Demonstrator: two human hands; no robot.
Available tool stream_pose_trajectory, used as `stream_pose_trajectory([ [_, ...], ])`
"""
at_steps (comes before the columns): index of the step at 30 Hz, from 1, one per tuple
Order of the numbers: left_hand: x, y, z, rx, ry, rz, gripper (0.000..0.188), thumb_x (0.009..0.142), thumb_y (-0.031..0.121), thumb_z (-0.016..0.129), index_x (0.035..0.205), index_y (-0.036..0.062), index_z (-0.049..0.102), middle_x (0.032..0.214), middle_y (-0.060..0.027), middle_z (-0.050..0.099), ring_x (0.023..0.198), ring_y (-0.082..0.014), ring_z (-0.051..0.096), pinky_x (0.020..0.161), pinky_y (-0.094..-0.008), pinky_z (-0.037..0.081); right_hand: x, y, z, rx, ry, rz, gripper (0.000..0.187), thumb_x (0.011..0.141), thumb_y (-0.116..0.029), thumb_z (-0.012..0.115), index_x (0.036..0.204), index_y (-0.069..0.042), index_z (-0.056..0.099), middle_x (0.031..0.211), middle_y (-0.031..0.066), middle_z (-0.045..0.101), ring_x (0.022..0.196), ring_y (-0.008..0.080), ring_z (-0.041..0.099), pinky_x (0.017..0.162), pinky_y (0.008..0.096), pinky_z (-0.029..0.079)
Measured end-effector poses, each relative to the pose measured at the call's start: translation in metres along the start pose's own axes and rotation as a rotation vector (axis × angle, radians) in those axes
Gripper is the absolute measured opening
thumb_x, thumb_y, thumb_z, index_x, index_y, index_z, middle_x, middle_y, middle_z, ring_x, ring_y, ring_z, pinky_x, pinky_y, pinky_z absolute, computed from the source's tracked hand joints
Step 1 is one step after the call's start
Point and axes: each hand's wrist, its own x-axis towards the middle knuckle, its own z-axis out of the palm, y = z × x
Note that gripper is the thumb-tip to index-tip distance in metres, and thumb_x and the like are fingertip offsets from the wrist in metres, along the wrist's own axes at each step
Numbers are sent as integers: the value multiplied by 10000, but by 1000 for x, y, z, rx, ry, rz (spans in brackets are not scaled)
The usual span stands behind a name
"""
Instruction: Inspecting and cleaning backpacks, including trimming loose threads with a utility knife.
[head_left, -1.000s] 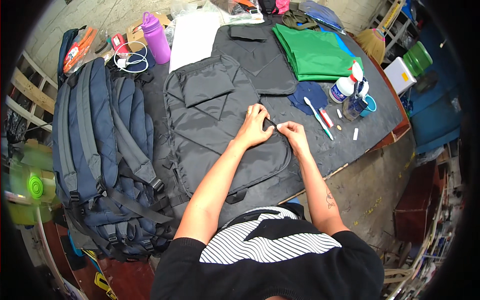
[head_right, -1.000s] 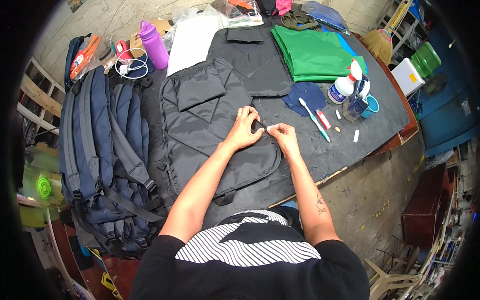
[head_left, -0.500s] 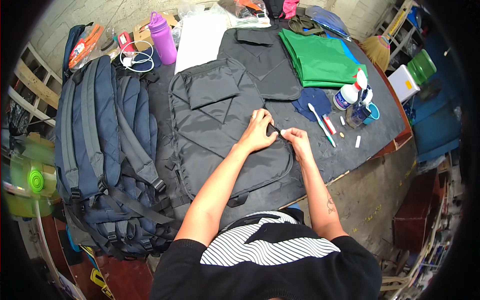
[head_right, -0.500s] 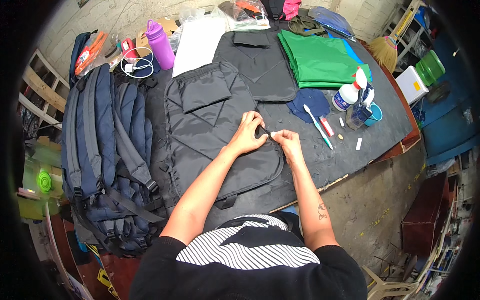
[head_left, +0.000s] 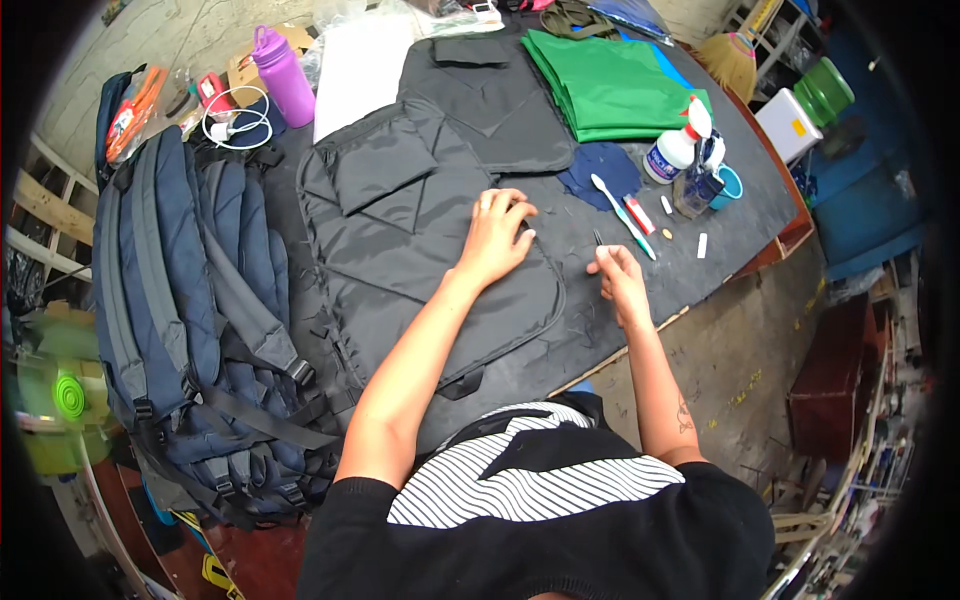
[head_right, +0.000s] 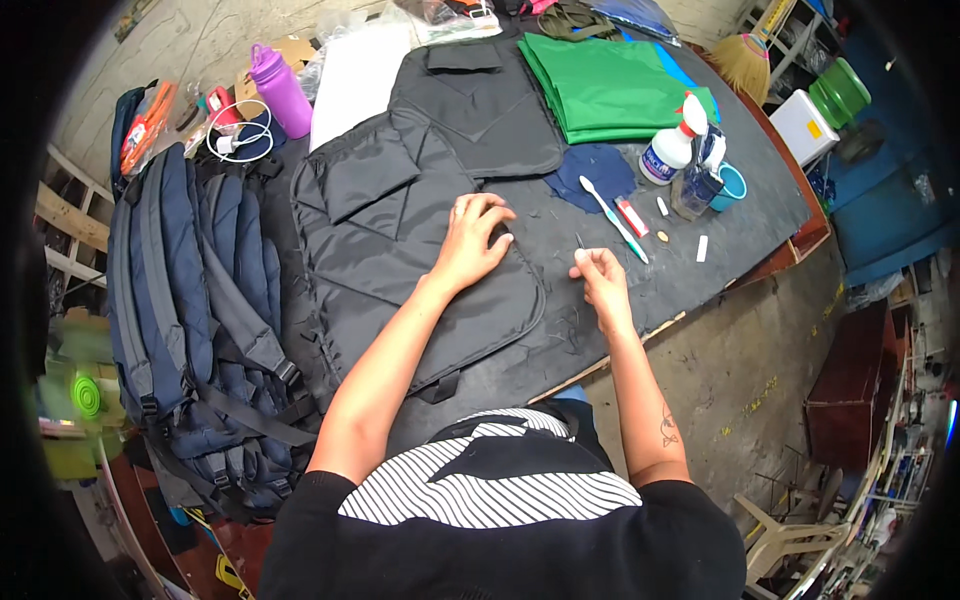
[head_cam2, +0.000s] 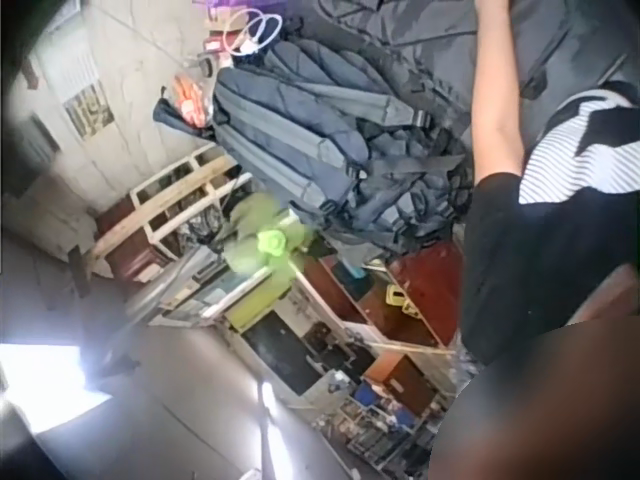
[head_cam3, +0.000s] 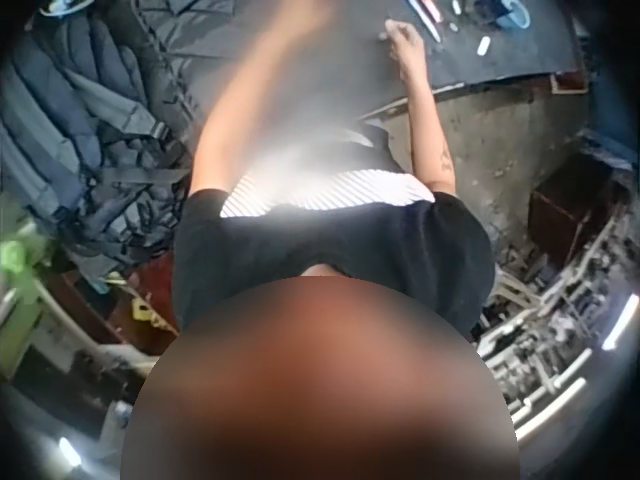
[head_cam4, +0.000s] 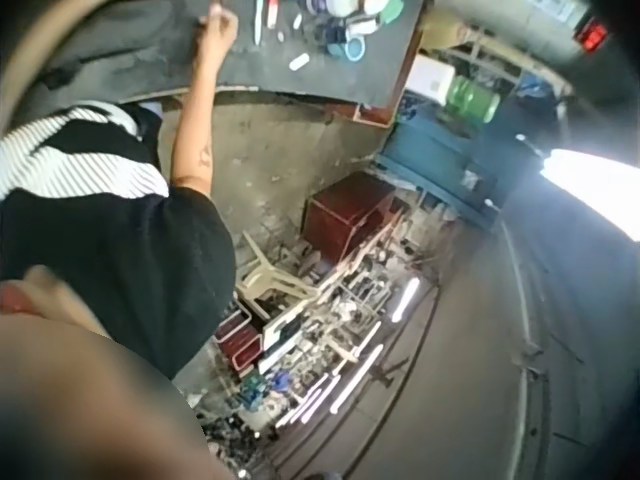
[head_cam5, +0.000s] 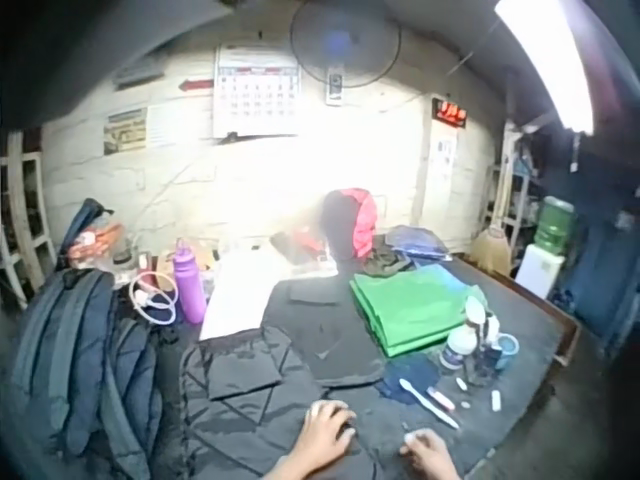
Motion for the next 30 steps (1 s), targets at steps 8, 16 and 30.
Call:
stream_pose_trajectory([
  [8, -26, 64, 36, 265, -306, 99, 123, 730, 140, 660, 784, 30, 671, 916, -101, 584, 953, -264, 530, 830, -362, 419, -21, 29, -5, 62, 76, -110, 209, 908, -272, 611, 976, -83, 553, 706, -26, 571, 512, 0, 363, 451, 175, 284],
  [16, -35, 45, 44, -315, -9, -319, 64, 745, 12, 611, 802, -17, 605, 778, -156, 623, 726, -297, 627, 660, -374, 483, -36, 23, -1, -478, 114, -378, 245, 794, -79, 691, 1009, 5, 610, 840, 55, 601, 782, 127, 579, 727, 222, 451],
  [30, -39, 34, 39, -479, -153, -433, 64, 808, 15, 608, 828, -45, 600, 936, -103, 617, 825, -201, 605, 724, -297, 469, -43, 20, 10, -761, 110, -486, 251, 662, -108, 786, 894, -78, 696, 981, 46, 549, 619, 181, 568, 597, 320, 476],
])
